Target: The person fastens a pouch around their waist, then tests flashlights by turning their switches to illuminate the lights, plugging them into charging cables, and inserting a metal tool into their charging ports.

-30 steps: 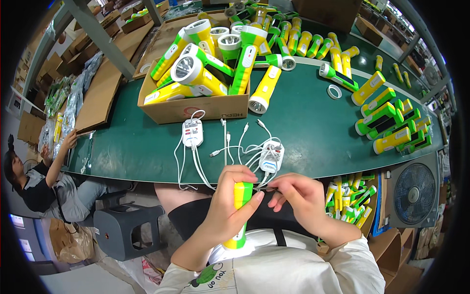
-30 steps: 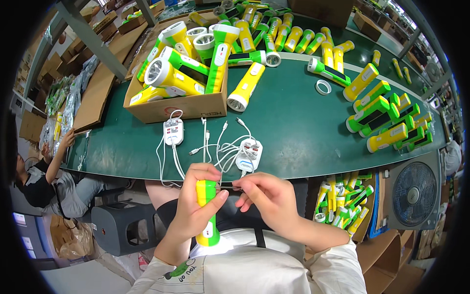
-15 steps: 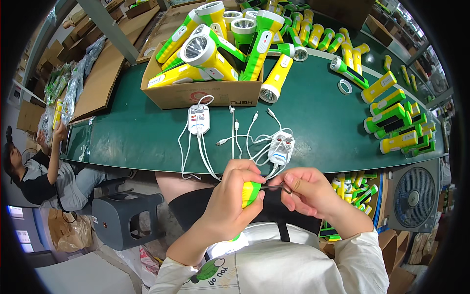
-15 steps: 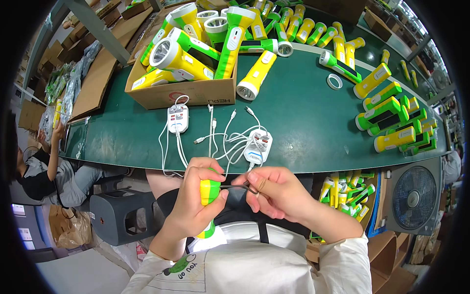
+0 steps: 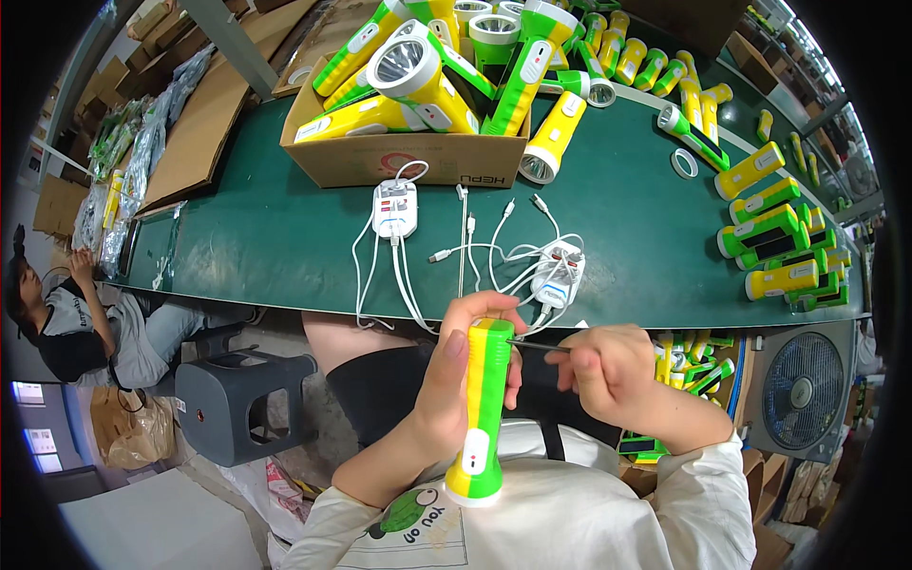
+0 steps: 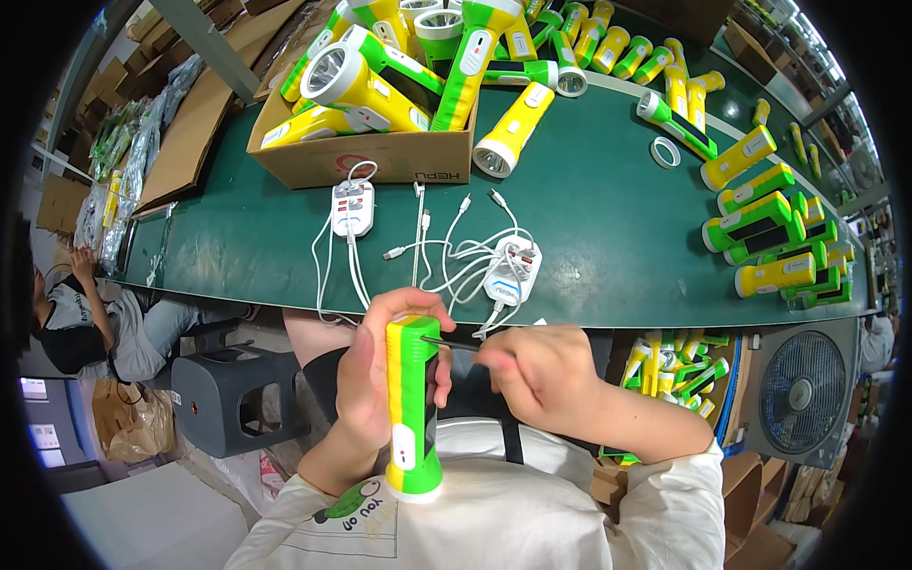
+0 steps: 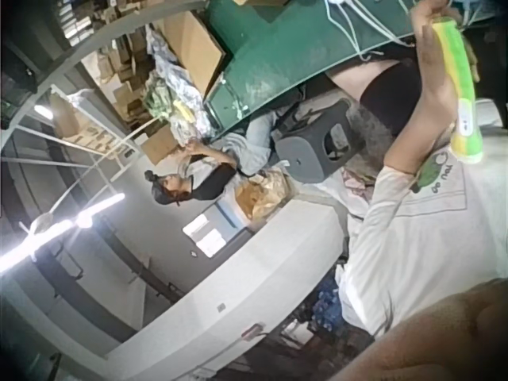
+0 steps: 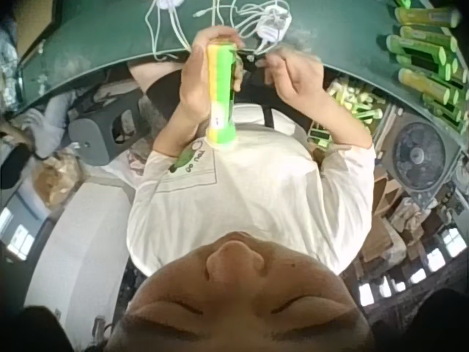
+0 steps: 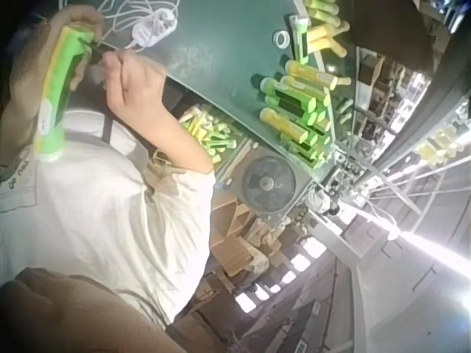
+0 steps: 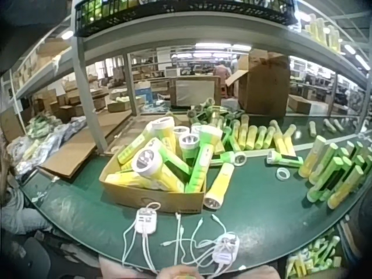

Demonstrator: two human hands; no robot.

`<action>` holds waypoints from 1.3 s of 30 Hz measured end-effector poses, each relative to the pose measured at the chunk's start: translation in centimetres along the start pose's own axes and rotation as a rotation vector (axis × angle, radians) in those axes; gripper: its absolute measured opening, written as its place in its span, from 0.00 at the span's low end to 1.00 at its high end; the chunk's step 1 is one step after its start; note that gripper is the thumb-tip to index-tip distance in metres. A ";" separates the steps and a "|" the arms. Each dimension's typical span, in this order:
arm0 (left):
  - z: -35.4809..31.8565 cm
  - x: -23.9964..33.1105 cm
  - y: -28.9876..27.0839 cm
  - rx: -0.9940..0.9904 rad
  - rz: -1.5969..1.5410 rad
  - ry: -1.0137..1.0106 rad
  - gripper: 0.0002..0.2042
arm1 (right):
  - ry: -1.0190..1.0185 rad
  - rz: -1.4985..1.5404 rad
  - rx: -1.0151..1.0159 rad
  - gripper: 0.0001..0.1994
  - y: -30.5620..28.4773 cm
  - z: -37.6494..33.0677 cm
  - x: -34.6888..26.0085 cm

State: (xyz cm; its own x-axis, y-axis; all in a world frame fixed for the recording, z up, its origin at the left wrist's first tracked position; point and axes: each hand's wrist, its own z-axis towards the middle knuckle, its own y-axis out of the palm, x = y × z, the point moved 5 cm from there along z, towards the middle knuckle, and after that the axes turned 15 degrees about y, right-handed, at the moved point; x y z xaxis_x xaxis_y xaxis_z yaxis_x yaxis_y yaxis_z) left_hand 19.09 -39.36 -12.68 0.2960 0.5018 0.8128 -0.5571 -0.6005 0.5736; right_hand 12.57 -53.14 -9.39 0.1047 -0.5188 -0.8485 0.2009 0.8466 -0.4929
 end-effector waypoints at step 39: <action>-1.6 5.2 -1.1 0.127 0.152 0.214 0.36 | 0.289 0.394 -0.352 0.16 4.6 -0.1 -0.5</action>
State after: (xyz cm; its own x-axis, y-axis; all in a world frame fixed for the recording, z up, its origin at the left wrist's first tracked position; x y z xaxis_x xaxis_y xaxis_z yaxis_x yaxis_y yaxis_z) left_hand 20.01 -35.04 -9.23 0.0389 0.5116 0.8583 -0.4771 -0.7452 0.4659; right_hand 13.34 -48.99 -11.30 -0.1727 -0.1463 -0.9740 -0.1392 0.9826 -0.1229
